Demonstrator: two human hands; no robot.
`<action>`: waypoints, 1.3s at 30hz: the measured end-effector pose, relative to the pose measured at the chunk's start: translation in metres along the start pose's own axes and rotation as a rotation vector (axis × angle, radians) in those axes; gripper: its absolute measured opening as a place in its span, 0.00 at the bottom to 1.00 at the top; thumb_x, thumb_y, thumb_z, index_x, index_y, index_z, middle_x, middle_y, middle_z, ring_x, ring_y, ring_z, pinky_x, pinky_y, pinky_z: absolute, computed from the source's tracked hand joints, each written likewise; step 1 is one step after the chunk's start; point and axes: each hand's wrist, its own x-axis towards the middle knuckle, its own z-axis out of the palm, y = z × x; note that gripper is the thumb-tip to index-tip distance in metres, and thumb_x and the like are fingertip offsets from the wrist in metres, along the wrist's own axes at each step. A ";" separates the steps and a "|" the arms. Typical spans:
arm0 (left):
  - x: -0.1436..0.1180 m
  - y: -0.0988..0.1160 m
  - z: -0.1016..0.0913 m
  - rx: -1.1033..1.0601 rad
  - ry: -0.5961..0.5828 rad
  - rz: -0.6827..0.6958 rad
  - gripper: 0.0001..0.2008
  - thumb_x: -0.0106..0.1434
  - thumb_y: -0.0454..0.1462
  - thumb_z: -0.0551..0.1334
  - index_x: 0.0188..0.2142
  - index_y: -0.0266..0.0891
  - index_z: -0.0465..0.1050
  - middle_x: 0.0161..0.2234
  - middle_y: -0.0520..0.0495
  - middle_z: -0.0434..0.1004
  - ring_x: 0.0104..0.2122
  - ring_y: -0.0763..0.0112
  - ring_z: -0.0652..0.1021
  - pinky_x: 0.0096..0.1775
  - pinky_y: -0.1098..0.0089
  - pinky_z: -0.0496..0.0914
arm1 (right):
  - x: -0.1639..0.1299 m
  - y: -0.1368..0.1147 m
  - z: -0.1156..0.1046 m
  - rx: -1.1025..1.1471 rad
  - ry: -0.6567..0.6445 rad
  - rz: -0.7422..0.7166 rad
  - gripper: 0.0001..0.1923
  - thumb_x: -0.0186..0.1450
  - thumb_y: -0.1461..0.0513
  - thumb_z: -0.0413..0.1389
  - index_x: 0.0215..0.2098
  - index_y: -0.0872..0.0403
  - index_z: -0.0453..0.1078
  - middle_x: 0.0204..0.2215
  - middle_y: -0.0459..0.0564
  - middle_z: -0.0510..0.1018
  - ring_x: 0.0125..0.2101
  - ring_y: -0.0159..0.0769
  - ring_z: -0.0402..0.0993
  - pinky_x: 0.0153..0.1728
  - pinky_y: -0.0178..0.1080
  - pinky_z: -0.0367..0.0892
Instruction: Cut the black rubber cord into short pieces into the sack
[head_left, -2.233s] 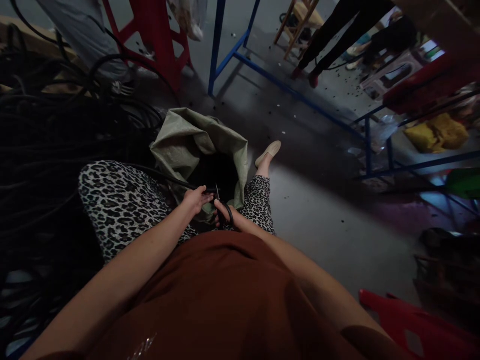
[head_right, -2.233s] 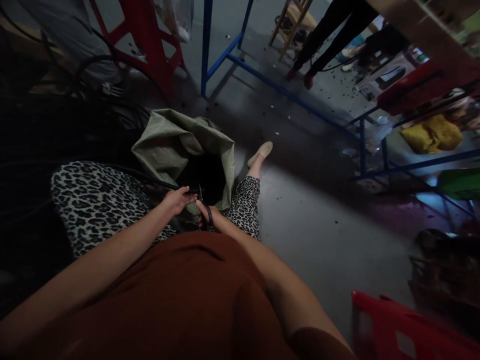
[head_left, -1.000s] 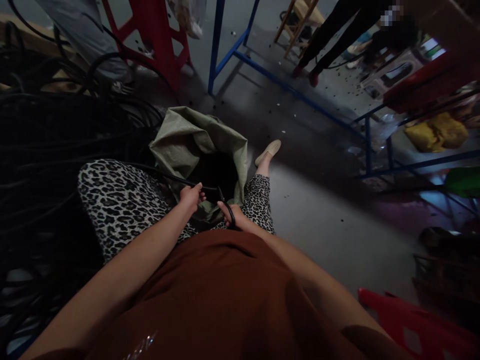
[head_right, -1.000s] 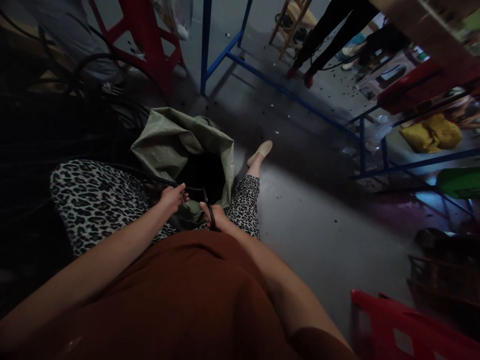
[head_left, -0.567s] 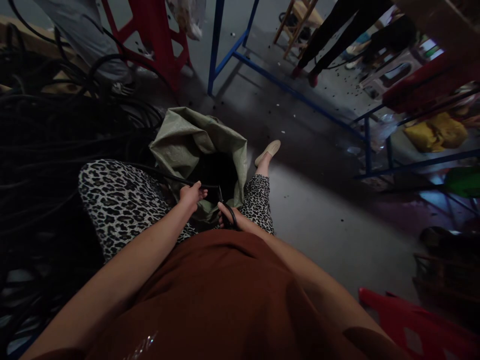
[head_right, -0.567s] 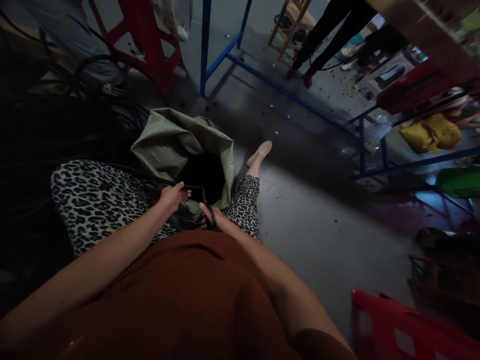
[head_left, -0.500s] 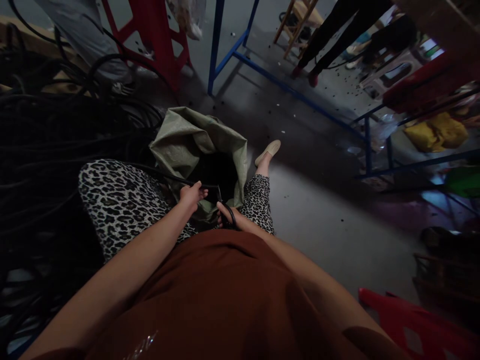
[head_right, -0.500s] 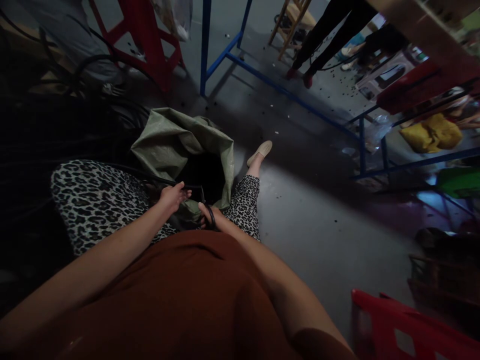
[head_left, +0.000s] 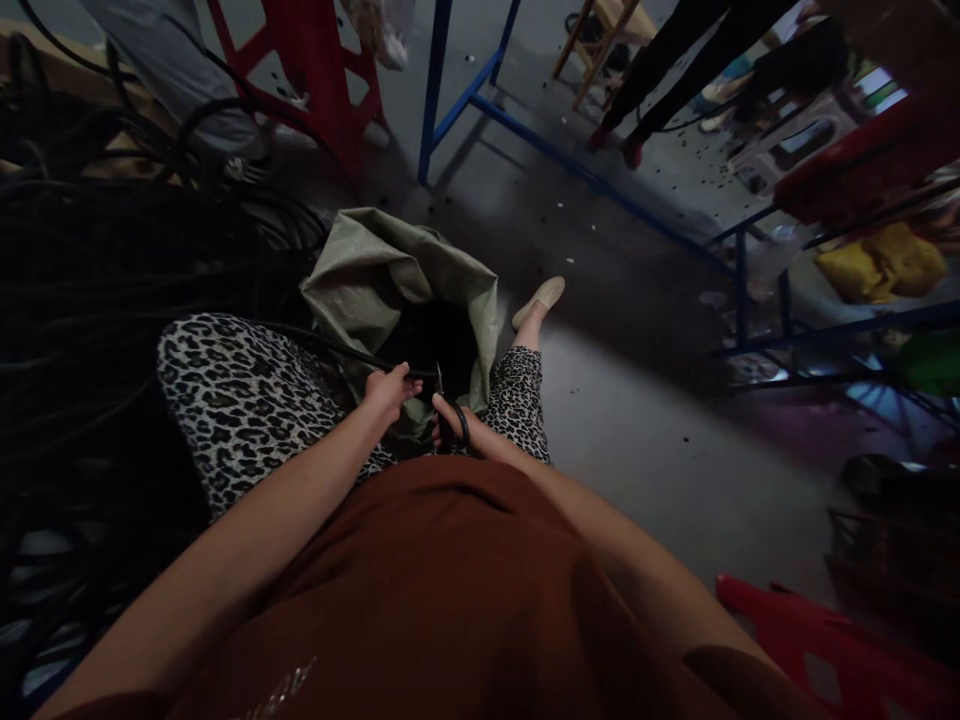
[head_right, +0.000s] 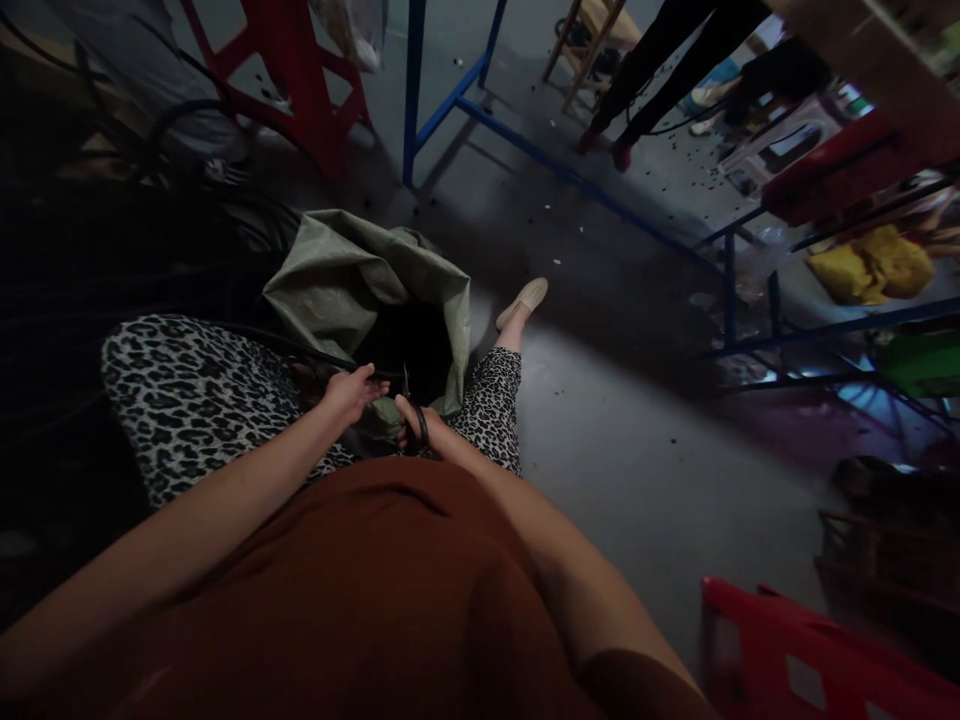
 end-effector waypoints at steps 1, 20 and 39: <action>0.000 0.000 0.000 0.000 -0.002 -0.003 0.06 0.59 0.30 0.61 0.30 0.35 0.62 0.21 0.48 0.70 0.20 0.70 0.76 0.29 0.67 0.74 | -0.001 -0.001 0.000 -0.007 0.002 -0.002 0.30 0.64 0.42 0.46 0.29 0.62 0.69 0.20 0.54 0.75 0.19 0.31 0.75 0.22 0.30 0.67; 0.000 -0.001 -0.002 0.008 -0.016 -0.054 0.06 0.59 0.31 0.62 0.33 0.33 0.64 0.21 0.46 0.71 0.21 0.69 0.77 0.29 0.67 0.75 | 0.007 0.004 -0.002 0.045 -0.086 -0.009 0.25 0.68 0.46 0.45 0.32 0.59 0.65 0.18 0.48 0.71 0.15 0.30 0.69 0.16 0.30 0.65; -0.001 -0.001 -0.001 -0.016 -0.024 -0.099 0.05 0.59 0.31 0.62 0.31 0.32 0.65 0.21 0.45 0.71 0.21 0.68 0.77 0.29 0.66 0.75 | -0.013 -0.013 -0.002 -0.032 0.024 -0.025 0.27 0.65 0.44 0.48 0.25 0.58 0.64 0.11 0.43 0.65 0.09 0.27 0.63 0.10 0.29 0.59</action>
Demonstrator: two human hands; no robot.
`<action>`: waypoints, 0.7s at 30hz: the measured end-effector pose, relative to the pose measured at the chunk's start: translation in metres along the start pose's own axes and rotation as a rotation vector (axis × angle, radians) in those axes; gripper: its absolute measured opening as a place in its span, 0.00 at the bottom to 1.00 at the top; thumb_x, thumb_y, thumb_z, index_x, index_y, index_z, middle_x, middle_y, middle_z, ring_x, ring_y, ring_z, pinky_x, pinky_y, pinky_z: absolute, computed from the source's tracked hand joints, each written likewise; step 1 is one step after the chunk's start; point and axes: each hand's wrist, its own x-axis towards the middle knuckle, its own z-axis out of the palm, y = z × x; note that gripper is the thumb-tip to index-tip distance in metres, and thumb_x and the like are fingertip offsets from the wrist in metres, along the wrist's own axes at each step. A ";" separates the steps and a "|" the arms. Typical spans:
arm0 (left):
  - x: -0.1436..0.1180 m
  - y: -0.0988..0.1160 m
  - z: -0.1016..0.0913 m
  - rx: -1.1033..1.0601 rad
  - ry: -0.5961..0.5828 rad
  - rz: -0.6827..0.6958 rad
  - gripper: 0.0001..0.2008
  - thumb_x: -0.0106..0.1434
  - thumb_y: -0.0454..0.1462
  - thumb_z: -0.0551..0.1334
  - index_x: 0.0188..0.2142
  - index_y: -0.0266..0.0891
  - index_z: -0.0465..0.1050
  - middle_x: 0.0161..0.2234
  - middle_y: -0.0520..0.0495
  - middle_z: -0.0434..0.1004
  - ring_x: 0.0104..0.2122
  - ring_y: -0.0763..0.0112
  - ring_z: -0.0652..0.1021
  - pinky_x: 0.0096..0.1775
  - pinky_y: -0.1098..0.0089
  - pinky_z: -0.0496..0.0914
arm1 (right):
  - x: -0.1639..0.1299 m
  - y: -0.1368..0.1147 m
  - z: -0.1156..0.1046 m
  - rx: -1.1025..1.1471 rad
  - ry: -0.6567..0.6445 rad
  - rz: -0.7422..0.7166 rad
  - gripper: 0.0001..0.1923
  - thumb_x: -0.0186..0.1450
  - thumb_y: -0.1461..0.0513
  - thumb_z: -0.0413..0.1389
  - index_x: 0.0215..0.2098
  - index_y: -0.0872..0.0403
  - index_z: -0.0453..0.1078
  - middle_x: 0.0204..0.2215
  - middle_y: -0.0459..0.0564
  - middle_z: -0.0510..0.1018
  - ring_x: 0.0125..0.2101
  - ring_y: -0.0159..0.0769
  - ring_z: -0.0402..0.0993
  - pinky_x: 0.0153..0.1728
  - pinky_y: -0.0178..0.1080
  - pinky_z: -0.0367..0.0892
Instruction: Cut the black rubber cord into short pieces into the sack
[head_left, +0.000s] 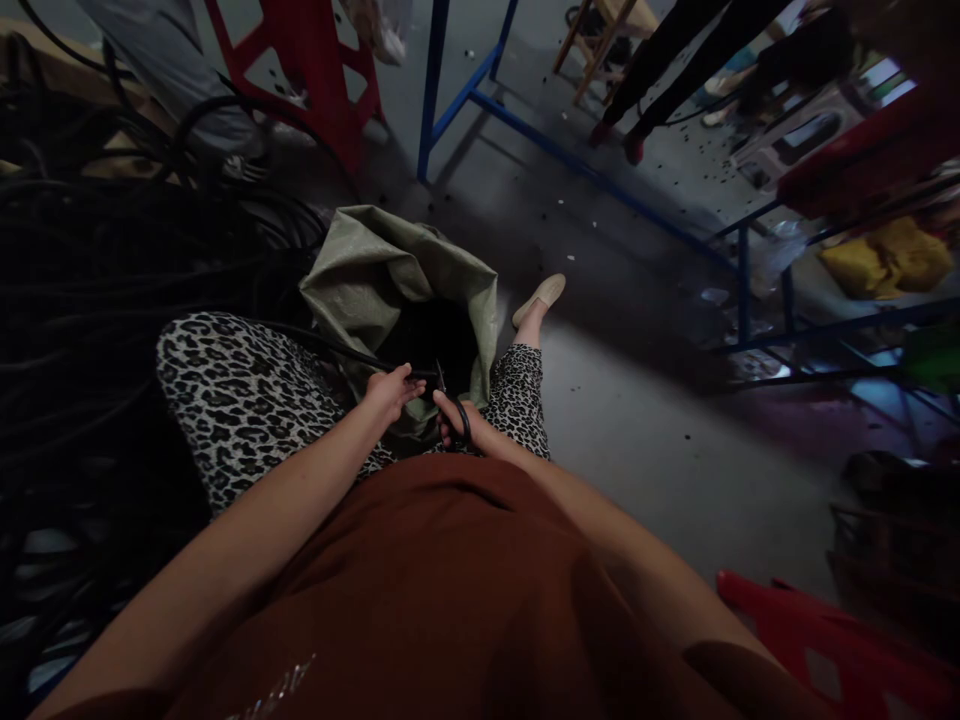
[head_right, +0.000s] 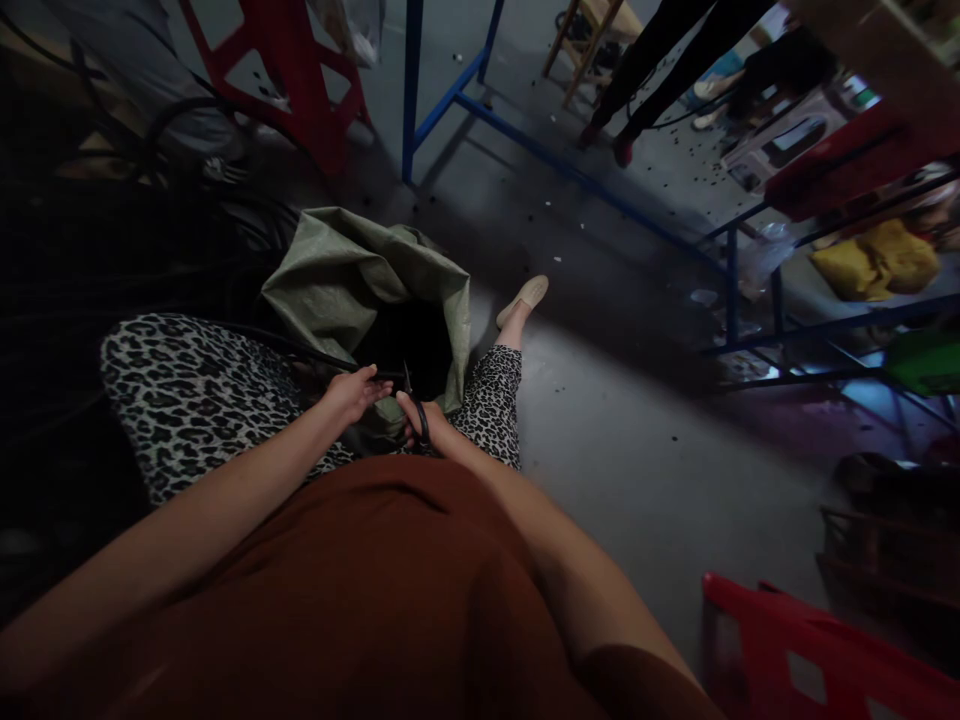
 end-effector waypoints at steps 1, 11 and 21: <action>0.000 0.000 0.000 0.000 0.000 0.001 0.05 0.59 0.31 0.62 0.31 0.32 0.65 0.21 0.44 0.71 0.21 0.68 0.77 0.29 0.67 0.75 | 0.000 0.000 0.000 -0.007 0.014 -0.001 0.27 0.65 0.43 0.48 0.25 0.58 0.64 0.11 0.43 0.65 0.09 0.27 0.63 0.10 0.29 0.59; 0.001 0.000 -0.001 0.023 0.005 0.021 0.05 0.60 0.30 0.61 0.30 0.34 0.64 0.19 0.48 0.70 0.20 0.71 0.76 0.29 0.68 0.75 | 0.002 0.006 0.001 -0.077 0.067 -0.007 0.28 0.63 0.43 0.52 0.19 0.57 0.62 0.09 0.43 0.63 0.08 0.25 0.60 0.08 0.27 0.54; 0.000 0.007 -0.003 0.059 0.023 0.047 0.10 0.57 0.33 0.64 0.27 0.36 0.62 0.22 0.51 0.69 0.19 0.75 0.73 0.26 0.72 0.71 | 0.004 0.016 -0.003 0.036 0.014 0.040 0.26 0.64 0.43 0.49 0.26 0.57 0.64 0.14 0.43 0.66 0.10 0.27 0.64 0.11 0.28 0.60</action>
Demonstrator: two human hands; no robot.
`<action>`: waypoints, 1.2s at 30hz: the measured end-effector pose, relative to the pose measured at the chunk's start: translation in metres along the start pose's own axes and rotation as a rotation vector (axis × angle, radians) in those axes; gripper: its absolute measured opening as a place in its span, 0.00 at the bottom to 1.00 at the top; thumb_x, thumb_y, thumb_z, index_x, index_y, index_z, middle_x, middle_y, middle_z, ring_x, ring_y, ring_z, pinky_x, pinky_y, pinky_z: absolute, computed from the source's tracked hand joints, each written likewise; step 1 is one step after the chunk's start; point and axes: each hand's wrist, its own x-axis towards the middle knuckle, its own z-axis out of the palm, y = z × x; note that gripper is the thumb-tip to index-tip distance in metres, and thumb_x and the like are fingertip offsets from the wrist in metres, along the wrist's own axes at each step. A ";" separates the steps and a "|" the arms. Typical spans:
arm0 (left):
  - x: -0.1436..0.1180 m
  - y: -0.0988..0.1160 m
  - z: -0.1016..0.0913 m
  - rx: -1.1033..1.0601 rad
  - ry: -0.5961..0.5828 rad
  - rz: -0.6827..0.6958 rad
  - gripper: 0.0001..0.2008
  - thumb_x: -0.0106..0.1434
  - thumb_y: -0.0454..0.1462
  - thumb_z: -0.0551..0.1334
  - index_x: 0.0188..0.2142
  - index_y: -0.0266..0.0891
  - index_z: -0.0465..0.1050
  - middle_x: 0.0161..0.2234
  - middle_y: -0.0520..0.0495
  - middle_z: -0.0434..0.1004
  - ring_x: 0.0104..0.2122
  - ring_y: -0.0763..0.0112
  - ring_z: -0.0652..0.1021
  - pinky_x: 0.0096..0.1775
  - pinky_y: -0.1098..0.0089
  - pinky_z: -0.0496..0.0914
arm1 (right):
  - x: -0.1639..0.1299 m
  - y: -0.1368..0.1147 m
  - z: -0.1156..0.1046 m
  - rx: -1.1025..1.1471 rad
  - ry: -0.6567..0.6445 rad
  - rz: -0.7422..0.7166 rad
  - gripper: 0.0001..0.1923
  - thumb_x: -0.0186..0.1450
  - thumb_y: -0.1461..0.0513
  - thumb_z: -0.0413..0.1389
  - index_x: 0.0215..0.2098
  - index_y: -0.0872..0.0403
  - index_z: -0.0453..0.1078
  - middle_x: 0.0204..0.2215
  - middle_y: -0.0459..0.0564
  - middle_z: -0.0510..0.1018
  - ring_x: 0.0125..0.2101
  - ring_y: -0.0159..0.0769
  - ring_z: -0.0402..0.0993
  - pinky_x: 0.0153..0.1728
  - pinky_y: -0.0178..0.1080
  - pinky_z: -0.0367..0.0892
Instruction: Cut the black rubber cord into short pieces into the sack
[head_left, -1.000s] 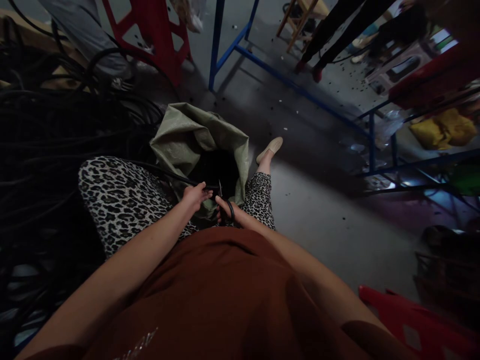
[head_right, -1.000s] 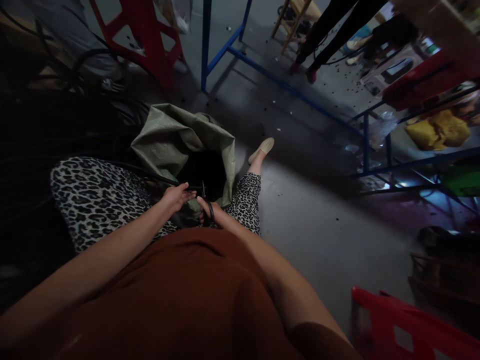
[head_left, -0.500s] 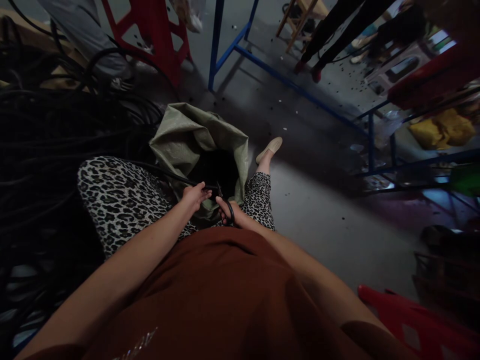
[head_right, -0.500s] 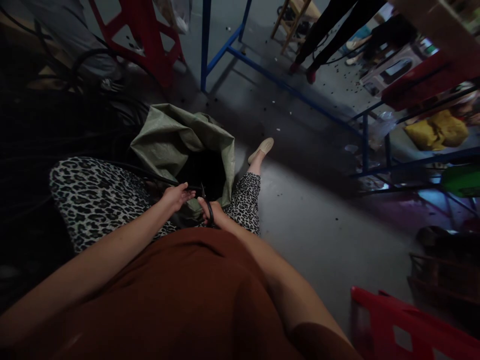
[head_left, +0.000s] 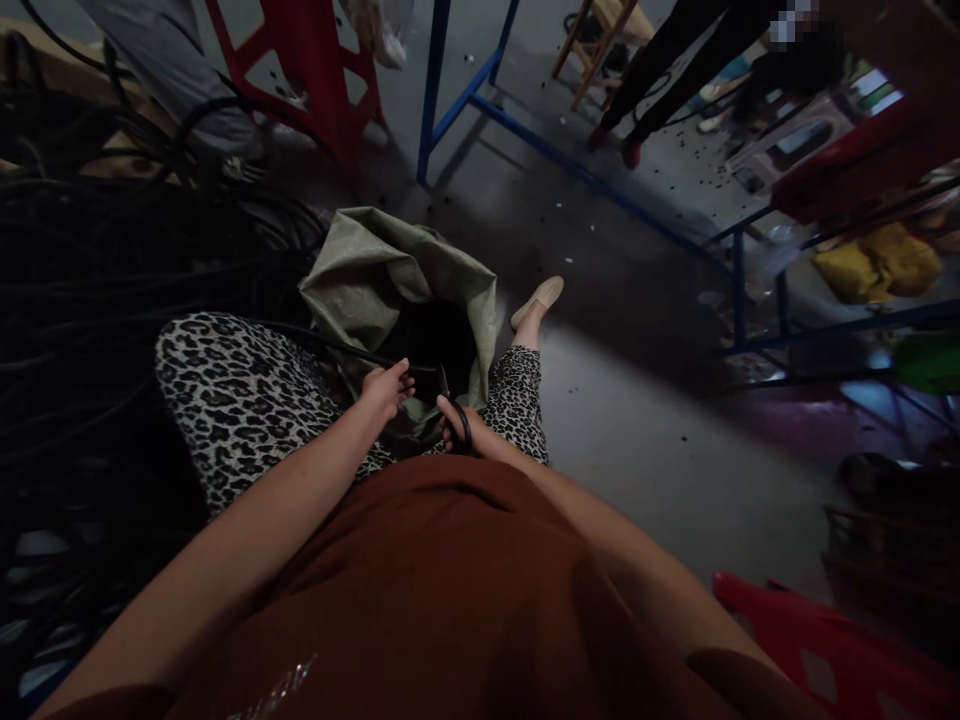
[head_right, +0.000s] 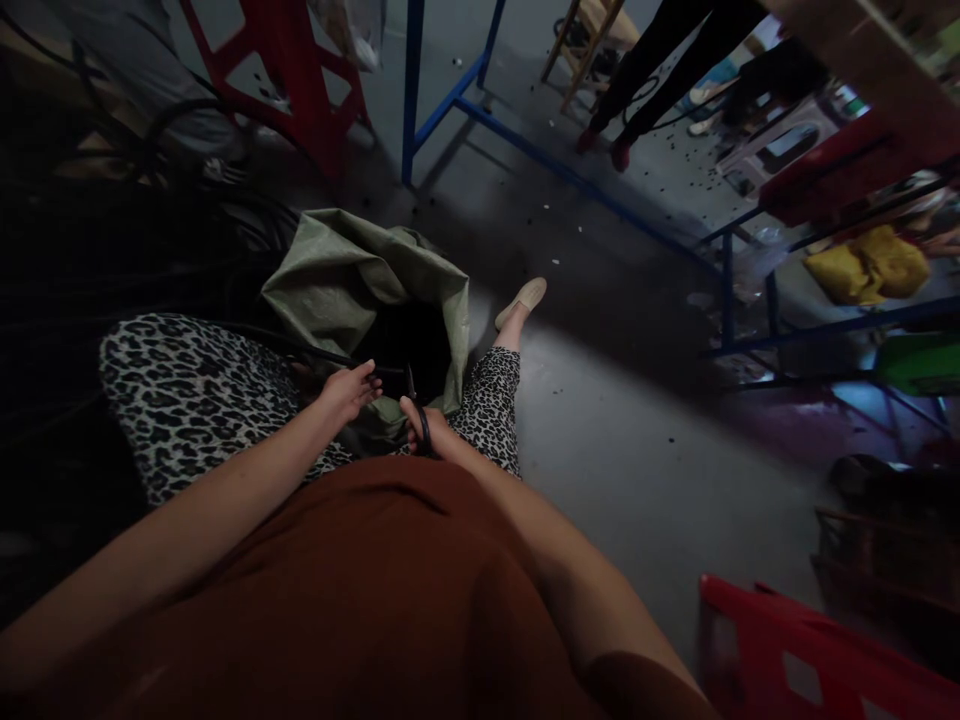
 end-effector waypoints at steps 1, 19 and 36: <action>0.000 0.000 0.000 0.005 -0.001 0.003 0.10 0.57 0.33 0.65 0.27 0.36 0.62 0.21 0.52 0.69 0.19 0.76 0.73 0.25 0.73 0.70 | 0.001 0.002 0.000 0.023 -0.023 0.017 0.26 0.64 0.43 0.49 0.28 0.57 0.64 0.14 0.44 0.67 0.11 0.28 0.65 0.12 0.29 0.62; -0.002 -0.005 0.000 0.036 -0.095 -0.062 0.07 0.58 0.33 0.64 0.31 0.34 0.64 0.22 0.46 0.73 0.21 0.71 0.76 0.25 0.72 0.70 | 0.009 -0.004 0.007 0.047 -0.154 0.052 0.31 0.67 0.41 0.40 0.33 0.60 0.65 0.19 0.49 0.73 0.16 0.30 0.71 0.13 0.27 0.58; -0.003 -0.007 0.002 0.101 -0.001 0.098 0.10 0.60 0.34 0.62 0.28 0.37 0.59 0.18 0.55 0.66 0.16 0.78 0.70 0.23 0.71 0.71 | 0.001 -0.008 0.006 0.019 -0.058 -0.017 0.29 0.65 0.41 0.46 0.25 0.58 0.64 0.12 0.44 0.66 0.10 0.27 0.64 0.10 0.29 0.58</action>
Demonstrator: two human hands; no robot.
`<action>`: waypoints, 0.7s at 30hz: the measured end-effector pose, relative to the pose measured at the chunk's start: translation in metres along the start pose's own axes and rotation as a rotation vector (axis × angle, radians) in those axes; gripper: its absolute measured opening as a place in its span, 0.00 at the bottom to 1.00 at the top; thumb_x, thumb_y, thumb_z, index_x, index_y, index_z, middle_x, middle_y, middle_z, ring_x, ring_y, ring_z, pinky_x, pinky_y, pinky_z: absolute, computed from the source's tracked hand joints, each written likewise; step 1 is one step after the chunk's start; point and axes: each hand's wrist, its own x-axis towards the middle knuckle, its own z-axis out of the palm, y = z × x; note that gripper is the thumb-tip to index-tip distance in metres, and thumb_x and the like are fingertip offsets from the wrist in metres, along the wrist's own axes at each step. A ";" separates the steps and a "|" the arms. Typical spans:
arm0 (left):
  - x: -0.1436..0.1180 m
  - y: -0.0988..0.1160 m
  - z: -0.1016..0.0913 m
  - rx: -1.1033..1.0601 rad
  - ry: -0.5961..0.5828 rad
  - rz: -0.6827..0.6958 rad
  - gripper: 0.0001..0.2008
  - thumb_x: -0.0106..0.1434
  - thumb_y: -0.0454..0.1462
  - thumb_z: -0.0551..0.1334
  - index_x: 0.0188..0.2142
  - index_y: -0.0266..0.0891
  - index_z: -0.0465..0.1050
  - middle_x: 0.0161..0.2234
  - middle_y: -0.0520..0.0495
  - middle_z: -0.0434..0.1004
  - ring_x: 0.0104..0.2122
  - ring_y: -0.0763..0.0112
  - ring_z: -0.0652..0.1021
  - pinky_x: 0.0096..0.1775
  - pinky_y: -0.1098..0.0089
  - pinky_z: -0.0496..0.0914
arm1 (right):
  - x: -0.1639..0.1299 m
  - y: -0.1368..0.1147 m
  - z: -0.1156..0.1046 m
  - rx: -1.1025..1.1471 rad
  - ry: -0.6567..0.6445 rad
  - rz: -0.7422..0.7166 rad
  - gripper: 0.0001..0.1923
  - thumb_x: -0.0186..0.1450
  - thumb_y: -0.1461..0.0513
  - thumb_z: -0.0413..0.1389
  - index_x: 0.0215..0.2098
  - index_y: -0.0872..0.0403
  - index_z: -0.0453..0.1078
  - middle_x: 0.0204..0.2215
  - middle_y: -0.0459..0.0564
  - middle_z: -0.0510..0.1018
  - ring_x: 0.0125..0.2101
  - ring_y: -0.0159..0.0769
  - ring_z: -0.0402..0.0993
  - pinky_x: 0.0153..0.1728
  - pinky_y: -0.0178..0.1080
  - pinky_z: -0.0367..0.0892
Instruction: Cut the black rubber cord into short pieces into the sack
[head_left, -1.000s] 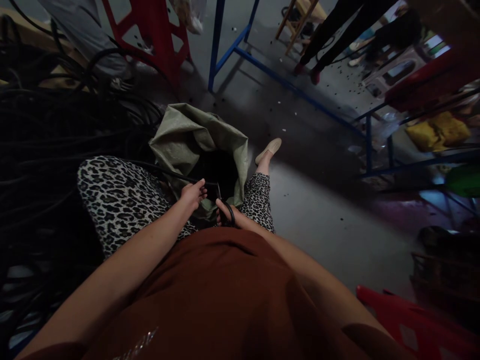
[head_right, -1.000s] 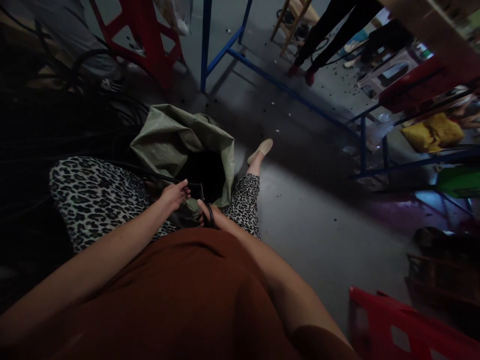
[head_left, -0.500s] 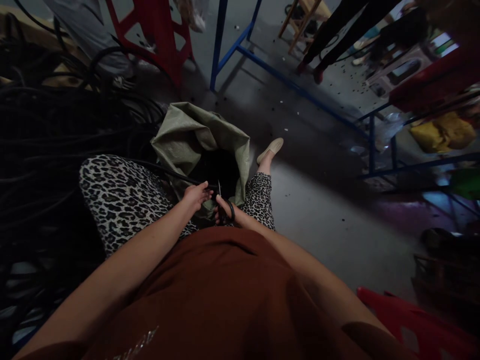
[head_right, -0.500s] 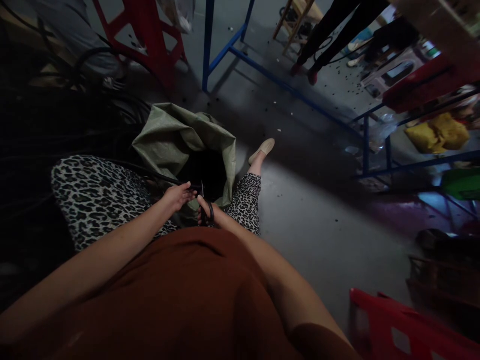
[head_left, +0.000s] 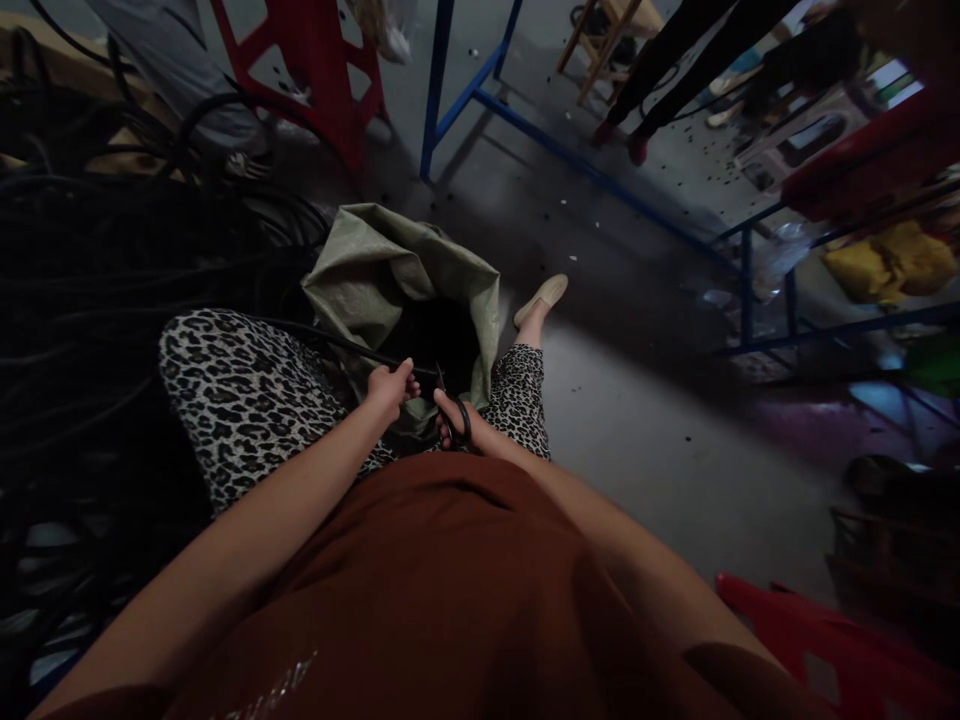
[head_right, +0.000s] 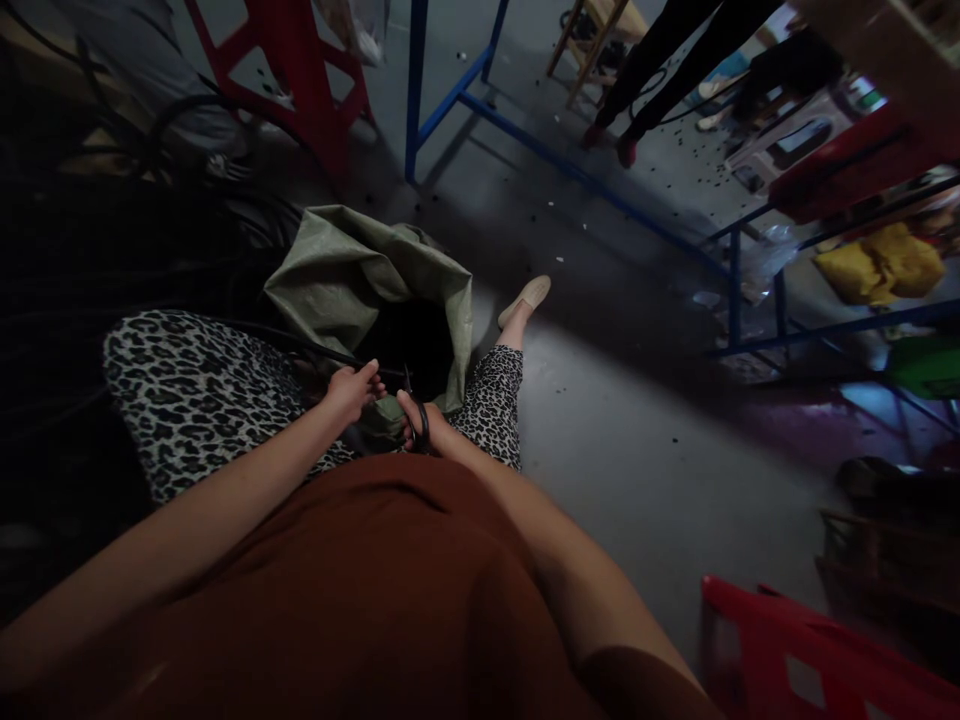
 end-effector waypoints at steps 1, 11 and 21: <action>0.000 0.000 0.000 0.003 0.011 0.020 0.10 0.60 0.35 0.62 0.28 0.37 0.59 0.18 0.55 0.66 0.15 0.78 0.70 0.23 0.71 0.71 | 0.000 0.001 -0.001 0.000 0.003 -0.005 0.29 0.65 0.41 0.47 0.25 0.58 0.64 0.12 0.44 0.66 0.10 0.27 0.63 0.10 0.29 0.58; 0.005 0.002 0.001 -0.017 0.019 -0.031 0.09 0.61 0.33 0.60 0.27 0.36 0.60 0.19 0.53 0.67 0.16 0.78 0.70 0.23 0.71 0.71 | -0.006 -0.002 -0.001 -0.118 0.090 -0.053 0.26 0.65 0.46 0.51 0.20 0.58 0.62 0.10 0.41 0.63 0.07 0.24 0.59 0.08 0.27 0.54; 0.009 0.001 -0.001 -0.061 0.010 -0.038 0.10 0.58 0.34 0.63 0.27 0.36 0.61 0.20 0.52 0.68 0.17 0.77 0.71 0.24 0.70 0.72 | -0.005 0.001 -0.005 -0.103 0.120 -0.033 0.26 0.65 0.46 0.51 0.20 0.58 0.62 0.10 0.42 0.62 0.08 0.25 0.60 0.09 0.28 0.54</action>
